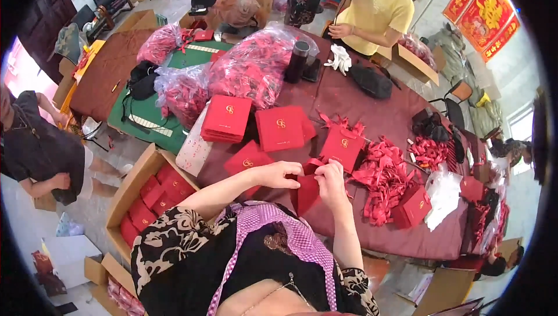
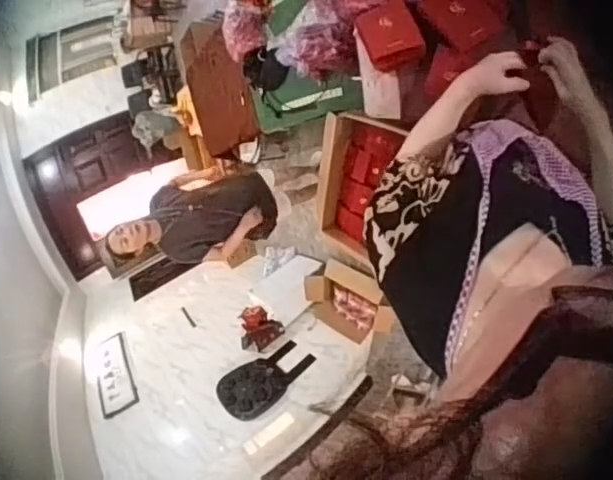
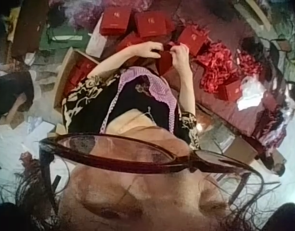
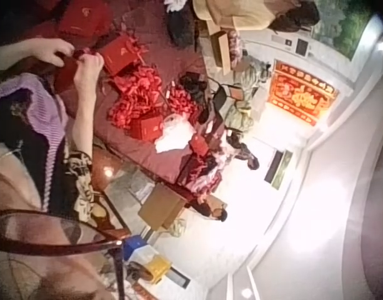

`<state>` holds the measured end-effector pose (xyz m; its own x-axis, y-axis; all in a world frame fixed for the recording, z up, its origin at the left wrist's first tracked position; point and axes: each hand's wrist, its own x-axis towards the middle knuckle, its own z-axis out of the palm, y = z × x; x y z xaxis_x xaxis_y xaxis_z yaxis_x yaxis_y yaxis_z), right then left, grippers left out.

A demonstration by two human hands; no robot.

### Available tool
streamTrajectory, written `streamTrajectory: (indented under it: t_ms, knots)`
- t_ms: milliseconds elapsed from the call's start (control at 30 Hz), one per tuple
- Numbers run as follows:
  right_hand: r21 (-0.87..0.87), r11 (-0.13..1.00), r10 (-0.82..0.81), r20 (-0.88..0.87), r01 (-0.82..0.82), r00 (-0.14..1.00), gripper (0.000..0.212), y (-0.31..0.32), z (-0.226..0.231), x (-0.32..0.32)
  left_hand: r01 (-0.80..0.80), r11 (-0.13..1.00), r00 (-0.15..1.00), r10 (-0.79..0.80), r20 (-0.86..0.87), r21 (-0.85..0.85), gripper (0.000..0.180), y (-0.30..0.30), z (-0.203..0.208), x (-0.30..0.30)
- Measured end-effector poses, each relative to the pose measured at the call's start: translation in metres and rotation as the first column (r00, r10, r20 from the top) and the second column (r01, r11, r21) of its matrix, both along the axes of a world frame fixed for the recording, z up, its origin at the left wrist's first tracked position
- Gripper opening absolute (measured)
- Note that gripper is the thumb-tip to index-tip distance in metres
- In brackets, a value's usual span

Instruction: The person assembles gift bags by unfolding red paper bags, shaping them, and threading ribbon handles through the openings by hand.

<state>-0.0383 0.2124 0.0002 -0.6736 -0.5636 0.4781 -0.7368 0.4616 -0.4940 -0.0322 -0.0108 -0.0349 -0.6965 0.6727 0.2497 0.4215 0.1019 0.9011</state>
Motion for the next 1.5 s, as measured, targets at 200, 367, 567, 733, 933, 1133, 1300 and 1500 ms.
streamTrajectory:
  t_ms: [200, 367, 567, 733, 933, 1133, 1300, 1500]
  knots:
    - [0.027, 1.0, -0.012, -0.02, 0.013, 1.0, 0.021, -0.006, 0.005, 0.012, -0.037, 0.999, 0.999, 0.036, 0.018, 0.027, 0.023, 0.003, 0.005, 0.01]
    - [-0.221, 0.973, -0.062, 0.011, 0.063, 0.998, 0.021, -0.008, 0.011, 0.008, -0.137, 0.989, 0.985, 0.13, 0.111, 0.062, 0.019, 0.002, 0.01, 0.008]
    - [-0.656, 0.661, -0.063, 0.437, 0.365, 0.897, 0.012, -0.011, 0.026, 0.028, -0.245, 0.951, 0.931, 0.178, 0.318, 0.186, 0.008, -0.008, 0.037, 0.002]
    - [-0.524, 0.777, -0.134, 0.404, 0.349, 0.905, 0.014, -0.007, 0.004, 0.035, -0.245, 0.934, 0.919, 0.139, 0.368, 0.258, 0.01, -0.013, 0.033, 0.001]
    - [-0.438, 0.813, -0.258, 0.319, 0.384, 0.912, 0.015, -0.021, 0.015, 0.047, -0.222, 0.951, 0.95, 0.162, 0.268, 0.213, 0.023, -0.011, 0.046, 0.007]
    - [-0.414, 0.834, -0.291, 0.234, 0.365, 0.928, 0.018, -0.028, 0.019, 0.049, -0.217, 0.944, 0.929, 0.123, 0.348, 0.247, 0.028, -0.012, 0.05, 0.01]
    - [-0.372, 0.858, -0.327, 0.139, 0.355, 0.935, 0.018, -0.031, 0.021, 0.049, -0.228, 0.939, 0.914, 0.115, 0.388, 0.258, 0.03, -0.011, 0.051, 0.013]
    - [-0.335, 0.871, -0.353, 0.082, 0.36, 0.932, 0.019, -0.037, 0.027, 0.047, -0.216, 0.954, 0.923, 0.13, 0.362, 0.206, 0.03, -0.014, 0.053, 0.017]
